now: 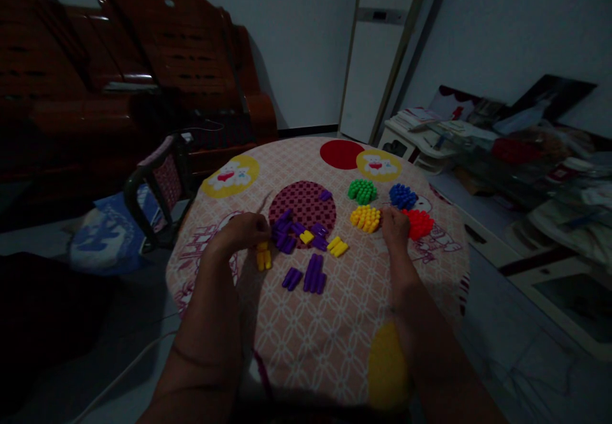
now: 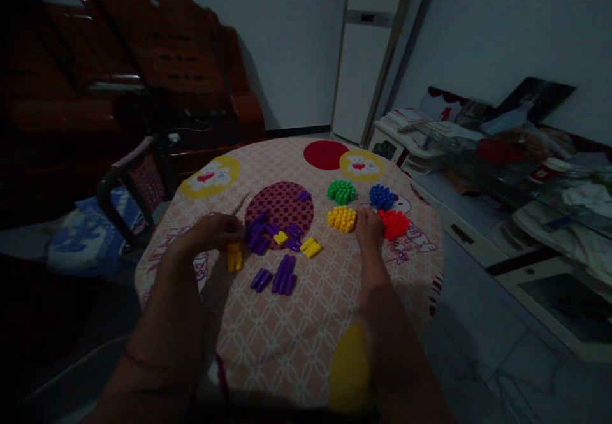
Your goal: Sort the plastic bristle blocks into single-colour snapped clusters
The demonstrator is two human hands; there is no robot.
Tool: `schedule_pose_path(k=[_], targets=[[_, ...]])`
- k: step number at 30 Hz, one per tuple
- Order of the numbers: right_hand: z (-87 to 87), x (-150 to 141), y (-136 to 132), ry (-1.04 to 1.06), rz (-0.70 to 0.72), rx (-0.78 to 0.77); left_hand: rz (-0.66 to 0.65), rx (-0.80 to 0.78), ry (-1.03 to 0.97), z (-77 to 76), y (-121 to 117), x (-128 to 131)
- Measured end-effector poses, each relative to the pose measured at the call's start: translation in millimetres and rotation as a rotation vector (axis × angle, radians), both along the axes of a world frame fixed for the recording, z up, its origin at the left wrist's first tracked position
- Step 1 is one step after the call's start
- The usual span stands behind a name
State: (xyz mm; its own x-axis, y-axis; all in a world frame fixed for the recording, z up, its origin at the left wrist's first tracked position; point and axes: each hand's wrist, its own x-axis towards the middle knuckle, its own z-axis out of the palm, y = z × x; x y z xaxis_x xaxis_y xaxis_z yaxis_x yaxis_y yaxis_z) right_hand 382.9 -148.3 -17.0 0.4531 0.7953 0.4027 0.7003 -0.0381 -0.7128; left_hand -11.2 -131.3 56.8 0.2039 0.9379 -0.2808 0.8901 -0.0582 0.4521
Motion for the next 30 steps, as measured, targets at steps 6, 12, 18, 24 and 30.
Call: schedule_pose_path(k=[6,12,18,24,30], targets=[[3.2,-2,0,-0.015,-0.01,-0.023,-0.128,0.306,-0.414,29.2,-1,39],[4.9,-3,1,0.009,-0.009,-0.037,-0.51,0.37,-0.408,9.3,-1,151],[4.0,-3,0,-0.01,-0.012,-0.034,-0.576,0.472,-0.288,-22.5,3,200],[2.4,-2,0,-0.014,0.013,-0.016,-0.609,0.473,-0.276,-33.9,6,206],[3.2,-2,1,-0.001,-0.003,-0.028,-0.571,0.486,-0.33,-38.2,6,203]])
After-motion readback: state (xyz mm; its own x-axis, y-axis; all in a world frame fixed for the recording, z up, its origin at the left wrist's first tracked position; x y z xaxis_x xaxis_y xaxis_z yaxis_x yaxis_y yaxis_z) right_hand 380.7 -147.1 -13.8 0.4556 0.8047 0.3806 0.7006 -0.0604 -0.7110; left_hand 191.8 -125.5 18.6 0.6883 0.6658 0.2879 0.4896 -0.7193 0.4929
